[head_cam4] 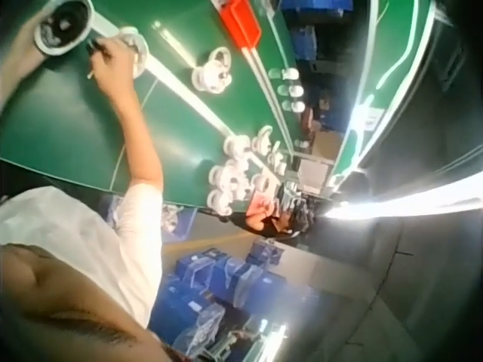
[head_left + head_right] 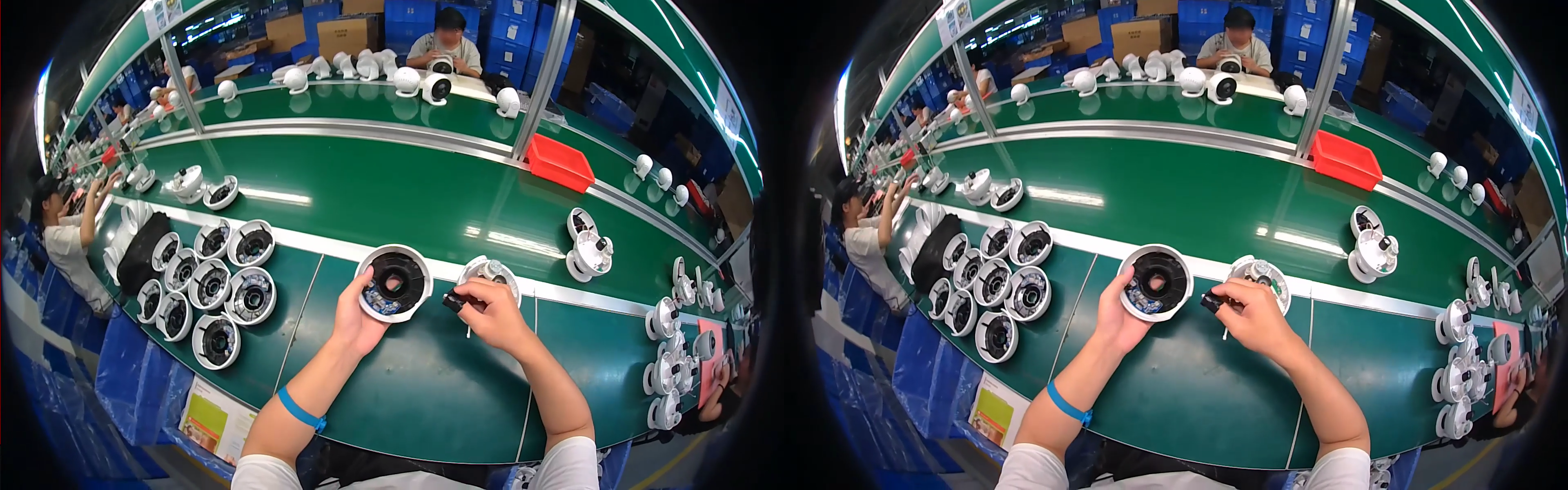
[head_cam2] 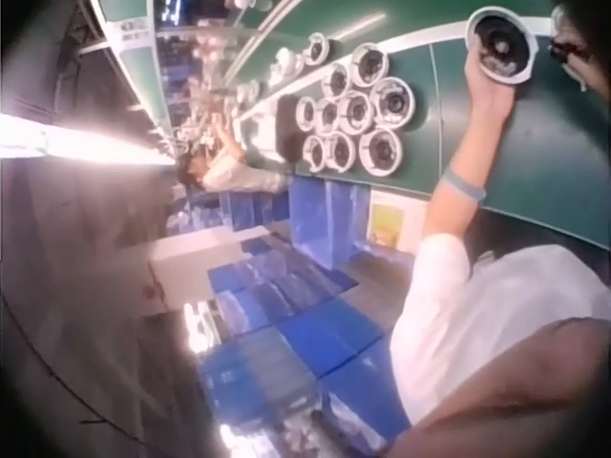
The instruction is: Assemble components of a white circular surveillance camera on a factory assembly line, including plugging in wires and securing parts with a screwdriver.
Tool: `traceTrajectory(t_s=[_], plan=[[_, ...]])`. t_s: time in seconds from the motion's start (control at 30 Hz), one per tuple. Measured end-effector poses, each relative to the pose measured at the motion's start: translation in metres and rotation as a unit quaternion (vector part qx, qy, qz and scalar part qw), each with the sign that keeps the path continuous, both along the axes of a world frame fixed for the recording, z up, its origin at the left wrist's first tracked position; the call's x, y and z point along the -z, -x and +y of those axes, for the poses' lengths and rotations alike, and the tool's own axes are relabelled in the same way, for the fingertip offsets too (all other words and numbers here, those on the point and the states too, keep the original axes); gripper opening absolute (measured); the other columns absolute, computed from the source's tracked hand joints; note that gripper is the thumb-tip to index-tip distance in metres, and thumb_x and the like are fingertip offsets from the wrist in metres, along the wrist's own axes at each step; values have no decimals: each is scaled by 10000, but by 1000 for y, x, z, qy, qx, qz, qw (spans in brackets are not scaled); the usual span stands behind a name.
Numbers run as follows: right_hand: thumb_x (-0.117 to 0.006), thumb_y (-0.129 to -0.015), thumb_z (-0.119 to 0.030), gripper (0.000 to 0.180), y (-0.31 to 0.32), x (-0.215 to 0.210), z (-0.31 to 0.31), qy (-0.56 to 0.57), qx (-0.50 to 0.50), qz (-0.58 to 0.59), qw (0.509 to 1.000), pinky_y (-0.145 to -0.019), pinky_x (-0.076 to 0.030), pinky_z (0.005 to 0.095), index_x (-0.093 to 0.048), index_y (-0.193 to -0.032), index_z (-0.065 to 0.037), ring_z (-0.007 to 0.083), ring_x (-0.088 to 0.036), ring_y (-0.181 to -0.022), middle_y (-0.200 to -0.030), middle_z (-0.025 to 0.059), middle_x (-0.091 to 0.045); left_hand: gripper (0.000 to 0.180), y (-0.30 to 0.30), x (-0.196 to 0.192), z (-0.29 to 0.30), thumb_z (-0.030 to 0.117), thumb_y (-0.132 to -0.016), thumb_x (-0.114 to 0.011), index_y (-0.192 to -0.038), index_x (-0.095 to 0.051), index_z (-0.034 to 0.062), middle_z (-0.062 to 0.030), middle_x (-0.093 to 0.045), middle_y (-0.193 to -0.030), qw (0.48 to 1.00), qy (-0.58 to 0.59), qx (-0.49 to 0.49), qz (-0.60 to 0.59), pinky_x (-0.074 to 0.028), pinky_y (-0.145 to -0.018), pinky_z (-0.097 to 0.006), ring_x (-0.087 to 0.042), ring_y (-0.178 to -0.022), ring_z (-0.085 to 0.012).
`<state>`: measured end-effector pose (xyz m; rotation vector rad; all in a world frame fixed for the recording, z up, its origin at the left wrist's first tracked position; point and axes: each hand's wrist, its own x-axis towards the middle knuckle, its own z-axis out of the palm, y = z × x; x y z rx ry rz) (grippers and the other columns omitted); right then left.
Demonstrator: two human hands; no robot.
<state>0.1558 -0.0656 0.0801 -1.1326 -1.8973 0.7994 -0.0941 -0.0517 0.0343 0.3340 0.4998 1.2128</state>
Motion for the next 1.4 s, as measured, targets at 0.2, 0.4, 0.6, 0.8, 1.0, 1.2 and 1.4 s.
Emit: traceTrajectory(t_s=[0.2, 0.4, 0.6, 0.8, 1.0, 1.2, 1.4], plan=[[-690, -802, -31, 176, 23, 19, 4, -153, -40, -144, 977, -638, -528, 409, -711, -976, -30, 303, -671, -732, -809, 119, -663, 734, 4, 8, 3, 650, -1066, -376, -1550, -413, 100, -140, -546, -1484, 992, -84, 76, -56, -513, -1058, -582, -550, -1362, -318], [-751, -742, -68, 216, 47, 27, -3, -241, -85, -221, 941, -629, -550, 404, -696, -949, -38, 277, -684, -786, -853, 76, -648, 654, -8, 22, -1, 359, -1007, -531, -1579, -349, 100, -131, -577, -1421, 993, -113, 42, 2, -481, -1122, -437, -578, -1312, -254], [-748, -736, -71, 162, 50, 42, 1, -304, -73, -237, 920, -580, -524, 362, -671, -877, -51, 221, -634, -713, -786, 52, -576, 832, -14, 22, -7, 385, -922, -615, -1616, -259, 95, -179, -527, -1468, 976, -188, 43, 106, -454, -1136, -416, -559, -1335, -274], [-706, -722, -78, 112, 52, 48, -8, -333, -63, -289, 896, -572, -506, 342, -646, -815, -59, 208, -615, -709, -776, 43, -572, 787, -17, 34, -13, 291, -944, -607, -1625, -292, 54, -138, -460, -1522, 947, -269, 14, 174, -365, -1153, -357, -481, -1372, -238], [-692, -716, -86, 105, 49, 44, -4, -319, -87, -286, 899, -578, -499, 340, -644, -806, -58, 209, -612, -732, -792, 47, -598, 774, -18, 37, -12, 310, -935, -633, -1593, -350, 16, -175, -411, -1534, 900, -348, 4, 263, -325, -1186, -405, -420, -1422, -282], [-695, -707, -83, 123, 50, 49, -5, -316, -85, -286, 901, -590, -511, 347, -653, -818, -51, 217, -622, -757, -822, 60, -627, 810, -19, 45, -7, 333, -921, -646, -1600, -328, 24, -174, -389, -1574, 850, -408, -11, 334, -356, -1177, -429, -438, -1421, -289], [-705, -672, -66, 166, 47, 52, 4, -332, -100, -257, 902, -606, -532, 354, -657, -828, -39, 230, -630, -776, -854, 70, -641, 783, -19, 41, -10, 324, -920, -658, -1577, -365, 16, -201, -376, -1551, 889, -364, -5, 278, -324, -1192, -441, -410, -1427, -330]])
